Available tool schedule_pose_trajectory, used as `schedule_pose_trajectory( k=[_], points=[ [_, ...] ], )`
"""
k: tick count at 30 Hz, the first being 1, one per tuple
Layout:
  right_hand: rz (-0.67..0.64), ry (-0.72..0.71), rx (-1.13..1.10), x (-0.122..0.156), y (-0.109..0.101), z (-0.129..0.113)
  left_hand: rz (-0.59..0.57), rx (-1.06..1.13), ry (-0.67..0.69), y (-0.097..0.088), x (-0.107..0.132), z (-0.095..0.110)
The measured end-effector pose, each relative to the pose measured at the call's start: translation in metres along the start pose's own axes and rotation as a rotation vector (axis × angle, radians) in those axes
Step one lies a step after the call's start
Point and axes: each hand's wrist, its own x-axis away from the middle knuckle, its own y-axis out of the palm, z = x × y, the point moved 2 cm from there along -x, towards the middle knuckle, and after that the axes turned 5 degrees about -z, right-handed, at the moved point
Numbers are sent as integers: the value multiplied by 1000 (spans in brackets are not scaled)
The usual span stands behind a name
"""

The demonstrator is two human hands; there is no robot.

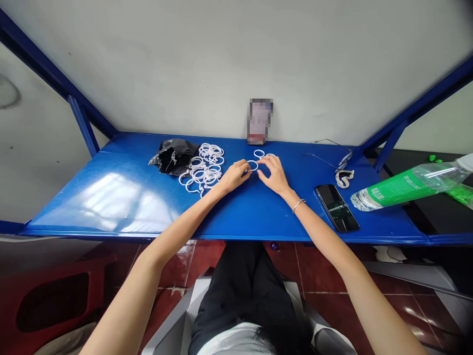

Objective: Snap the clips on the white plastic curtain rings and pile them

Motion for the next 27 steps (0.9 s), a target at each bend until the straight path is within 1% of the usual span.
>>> schedule_pose_trajectory(
  k=[2, 5, 9, 12, 14, 17, 20, 24, 27],
  points=[
    [-69, -53, -35, 1, 4, -2, 14, 6, 30, 2, 0, 0],
    [-96, -43, -86, 2, 9, 1, 41, 24, 74, 3, 1, 1],
    [-86, 45, -193, 2, 10, 1, 119, 79, 82, 2, 2, 5],
    [-22, 126, -283, 2, 8, -3, 218, 170, 42, 0, 2, 5],
    [19, 196, -381, 3, 7, -6, 268, 255, 21, -1, 2, 4],
    [28, 292, -571, 3, 9, -8, 294, 392, -15, -4, 2, 3],
    [21, 351, -706, 4, 12, -8, 262, 556, -80, -6, 2, 7],
    [-1, 384, -803, 5, 17, -8, 141, 799, -147, -4, 1, 11],
    [-22, 386, -846, 6, 20, -8, 78, 916, -159, 0, 1, 10]
  ],
)
